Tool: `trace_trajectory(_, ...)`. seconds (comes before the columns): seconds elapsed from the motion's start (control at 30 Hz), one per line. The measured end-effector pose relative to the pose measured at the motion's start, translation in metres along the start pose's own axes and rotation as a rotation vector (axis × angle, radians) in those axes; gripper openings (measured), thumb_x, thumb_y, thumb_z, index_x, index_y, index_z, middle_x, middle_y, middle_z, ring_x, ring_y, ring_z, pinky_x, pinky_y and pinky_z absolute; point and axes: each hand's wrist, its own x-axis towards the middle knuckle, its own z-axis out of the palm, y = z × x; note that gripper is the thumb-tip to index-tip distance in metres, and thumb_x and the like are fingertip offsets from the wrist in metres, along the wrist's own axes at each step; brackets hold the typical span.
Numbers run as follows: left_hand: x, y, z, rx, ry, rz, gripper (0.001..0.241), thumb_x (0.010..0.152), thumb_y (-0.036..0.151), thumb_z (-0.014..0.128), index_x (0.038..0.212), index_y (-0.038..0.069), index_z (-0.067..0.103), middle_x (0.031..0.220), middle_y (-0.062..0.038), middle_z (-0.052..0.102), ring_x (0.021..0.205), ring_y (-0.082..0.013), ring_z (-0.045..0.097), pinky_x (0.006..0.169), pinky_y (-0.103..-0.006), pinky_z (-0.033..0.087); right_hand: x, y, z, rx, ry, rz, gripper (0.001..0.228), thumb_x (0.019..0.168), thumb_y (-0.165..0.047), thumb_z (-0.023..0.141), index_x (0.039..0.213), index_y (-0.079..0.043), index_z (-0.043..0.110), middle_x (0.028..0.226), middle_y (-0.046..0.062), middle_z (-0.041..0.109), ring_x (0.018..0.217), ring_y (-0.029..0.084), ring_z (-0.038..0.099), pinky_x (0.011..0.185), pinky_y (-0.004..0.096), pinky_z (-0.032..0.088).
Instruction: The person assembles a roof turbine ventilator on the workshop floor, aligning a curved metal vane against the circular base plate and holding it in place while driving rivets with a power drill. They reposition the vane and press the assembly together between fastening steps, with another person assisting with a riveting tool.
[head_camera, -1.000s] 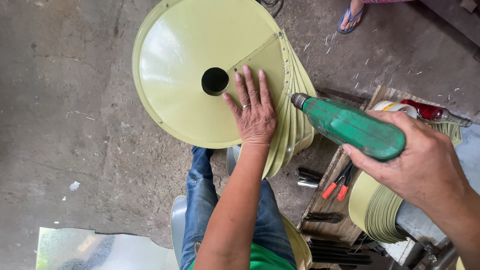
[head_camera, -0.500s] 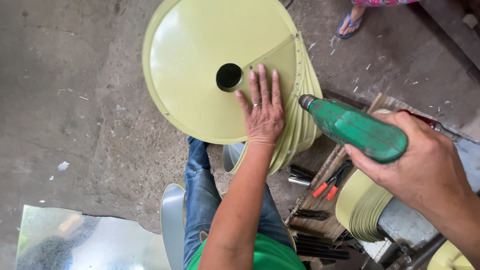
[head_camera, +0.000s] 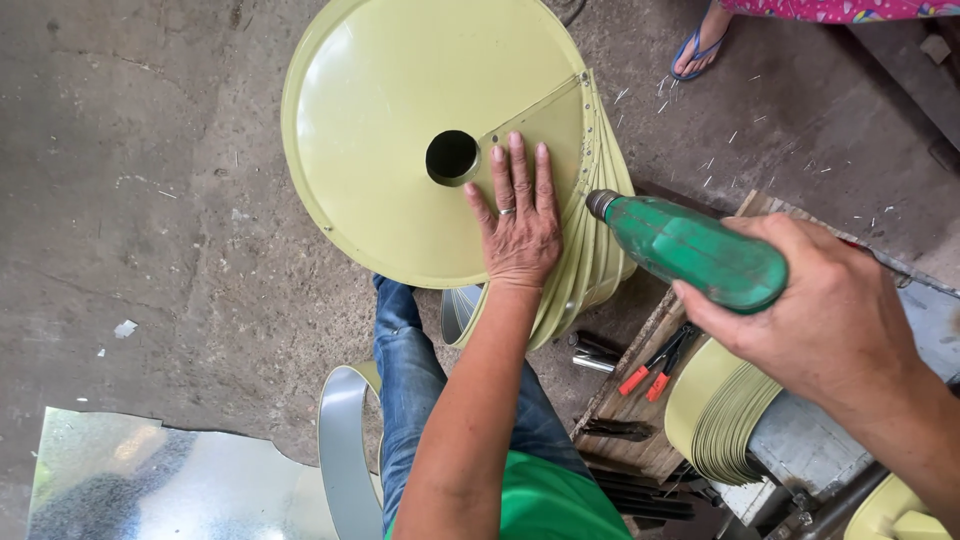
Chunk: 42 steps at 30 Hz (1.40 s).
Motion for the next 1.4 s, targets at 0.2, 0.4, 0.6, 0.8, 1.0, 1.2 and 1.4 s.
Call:
trace_trajectory(0.2,-0.001,-0.001,0.0,-0.004,0.005,-0.01,0.059,0.11,0.021,0.041,0.167,0.01,0.034,0.175,-0.017,0.02,0.163,-0.0364,0.009,0.125,-0.0662,-0.008,0.005,-0.001,-0.002,-0.051,-0.013,-0.044,0.05,0.071,-0.031,0.089,0.105,0.0,0.07,0.093,0.018,0.074,0.082,0.034,0.074,0.071,0.043,0.06)
trace_trajectory(0.4,0.0,-0.001,-0.002,0.013,0.011,-0.004,0.059,0.109,0.021,0.041,0.167,0.009,0.035,0.174,-0.018,0.02,0.163,-0.037,0.009,0.124,-0.0667,-0.007,0.006,-0.002,-0.002,-0.079,-0.002,-0.079,0.05,0.071,-0.032,0.089,0.105,0.0,0.07,0.092,0.02,0.073,0.08,0.035,0.074,0.069,0.043,0.061)
trace_trajectory(0.6,0.0,-0.001,-0.001,0.021,0.024,-0.004,0.059,0.109,0.02,0.042,0.167,0.01,0.035,0.174,-0.017,0.021,0.162,-0.0367,0.01,0.125,-0.0667,-0.007,0.01,-0.005,-0.005,-0.096,0.001,-0.1,0.049,0.071,-0.033,0.089,0.104,-0.002,0.071,0.092,0.019,0.074,0.08,0.035,0.074,0.068,0.044,0.06)
trace_trajectory(0.8,0.0,0.0,0.0,0.019,0.035,-0.007,0.059,0.11,0.021,0.042,0.167,0.01,0.035,0.174,-0.017,0.021,0.163,-0.036,0.01,0.125,-0.0662,-0.007,0.009,-0.003,-0.003,-0.134,-0.017,-0.119,0.05,0.072,-0.036,0.089,0.104,-0.002,0.071,0.09,0.018,0.072,0.077,0.035,0.074,0.067,0.044,0.06)
trace_trajectory(1.0,0.0,0.0,0.001,-0.004,0.029,-0.005,0.059,0.109,0.021,0.042,0.167,0.01,0.035,0.174,-0.017,0.021,0.163,-0.036,0.01,0.125,-0.0661,-0.007,0.011,-0.002,-0.003,-0.134,-0.014,-0.118,0.05,0.07,-0.036,0.089,0.104,-0.003,0.072,0.089,0.017,0.072,0.075,0.034,0.074,0.064,0.044,0.06)
trace_trajectory(1.2,0.0,0.0,0.0,0.021,0.007,-0.009,0.06,0.108,0.02,0.043,0.167,0.011,0.035,0.174,-0.017,0.021,0.162,-0.0357,0.01,0.125,-0.066,-0.007,0.009,0.003,-0.001,-0.119,-0.038,-0.085,0.051,0.07,-0.038,0.089,0.106,-0.006,0.072,0.089,0.016,0.071,0.076,0.034,0.073,0.067,0.045,0.06)
trace_trajectory(1.4,0.0,0.0,0.001,0.007,0.028,-0.005,0.058,0.11,0.021,0.042,0.167,0.01,0.035,0.174,-0.017,0.021,0.163,-0.0362,0.009,0.125,-0.0662,-0.008,0.01,0.0,-0.002,-0.142,0.009,-0.116,0.052,0.069,-0.038,0.089,0.106,-0.006,0.073,0.088,0.016,0.072,0.075,0.035,0.073,0.066,0.046,0.06)
